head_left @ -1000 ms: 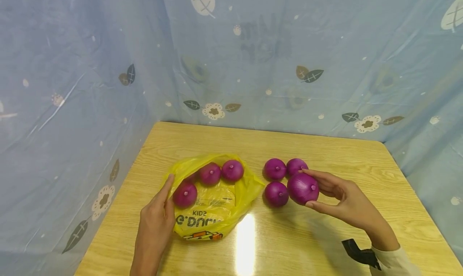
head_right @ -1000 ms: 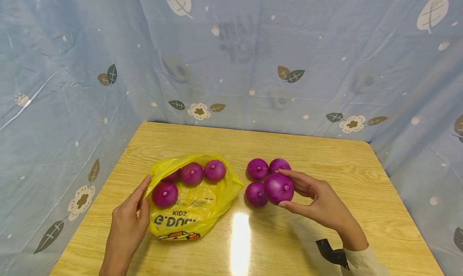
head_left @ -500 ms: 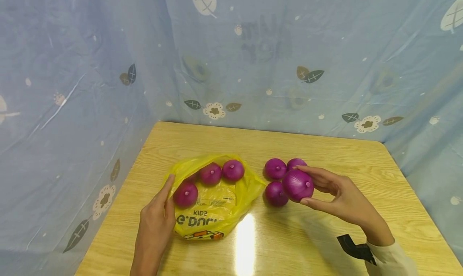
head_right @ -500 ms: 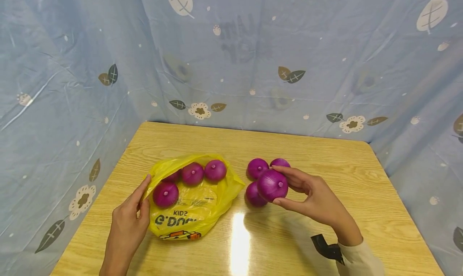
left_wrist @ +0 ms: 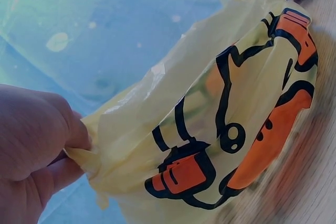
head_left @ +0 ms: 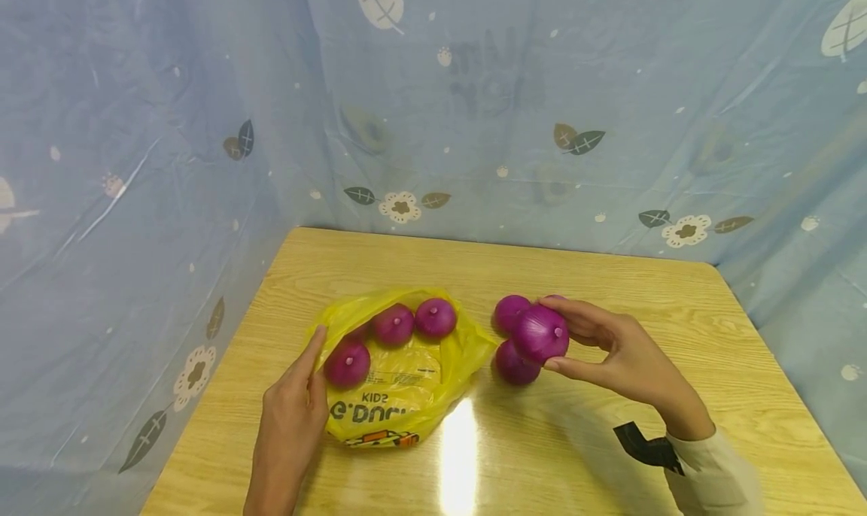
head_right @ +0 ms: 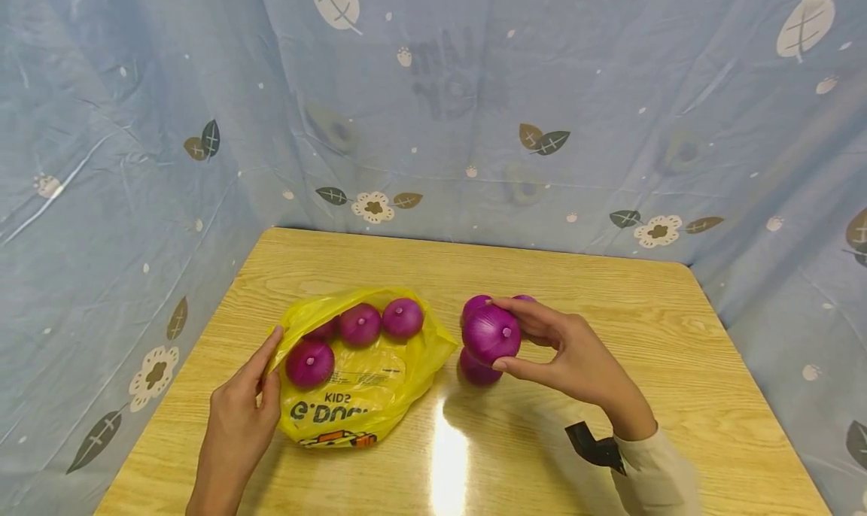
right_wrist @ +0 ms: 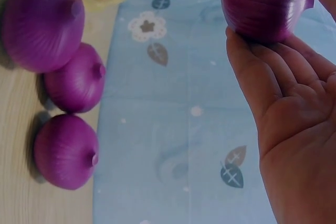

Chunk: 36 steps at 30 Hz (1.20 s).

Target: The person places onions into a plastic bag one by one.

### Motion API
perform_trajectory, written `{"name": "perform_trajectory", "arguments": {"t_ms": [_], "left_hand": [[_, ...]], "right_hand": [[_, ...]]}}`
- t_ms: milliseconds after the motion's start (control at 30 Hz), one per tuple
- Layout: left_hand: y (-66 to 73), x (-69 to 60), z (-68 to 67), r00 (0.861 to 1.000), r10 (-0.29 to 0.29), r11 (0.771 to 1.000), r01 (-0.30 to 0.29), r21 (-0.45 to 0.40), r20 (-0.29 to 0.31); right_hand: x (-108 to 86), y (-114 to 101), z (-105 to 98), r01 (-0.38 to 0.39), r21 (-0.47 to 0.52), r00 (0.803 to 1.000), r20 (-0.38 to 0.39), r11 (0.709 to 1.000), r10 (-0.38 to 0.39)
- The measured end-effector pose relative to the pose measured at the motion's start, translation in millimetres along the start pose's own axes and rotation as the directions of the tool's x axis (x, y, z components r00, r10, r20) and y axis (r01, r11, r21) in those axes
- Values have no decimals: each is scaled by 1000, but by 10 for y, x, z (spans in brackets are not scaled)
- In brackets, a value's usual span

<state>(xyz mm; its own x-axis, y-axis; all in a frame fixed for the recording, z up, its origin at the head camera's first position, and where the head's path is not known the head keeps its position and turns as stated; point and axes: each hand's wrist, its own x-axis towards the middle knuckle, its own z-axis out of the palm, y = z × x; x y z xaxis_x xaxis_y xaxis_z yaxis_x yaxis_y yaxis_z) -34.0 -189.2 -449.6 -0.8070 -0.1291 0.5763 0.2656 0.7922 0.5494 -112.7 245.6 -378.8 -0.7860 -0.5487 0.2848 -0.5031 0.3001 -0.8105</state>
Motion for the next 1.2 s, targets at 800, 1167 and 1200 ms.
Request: {"name": "perform_trajectory", "arguments": {"t_ms": [800,1167,1200], "left_hand": [[-1,6,-11,1000,7,1000,-7,8,3],[4,13,-13,1000,16,1000,-16,3,-1],[5,15,-14,1000,18,1000,-17,3,-3]], "right_hand": [[421,-69,317,84,89,994,62,992,-90],[602,-114,491,78,110,991,100,991,-89],[614,-121,506,69,113,991,105,991,-81]]}}
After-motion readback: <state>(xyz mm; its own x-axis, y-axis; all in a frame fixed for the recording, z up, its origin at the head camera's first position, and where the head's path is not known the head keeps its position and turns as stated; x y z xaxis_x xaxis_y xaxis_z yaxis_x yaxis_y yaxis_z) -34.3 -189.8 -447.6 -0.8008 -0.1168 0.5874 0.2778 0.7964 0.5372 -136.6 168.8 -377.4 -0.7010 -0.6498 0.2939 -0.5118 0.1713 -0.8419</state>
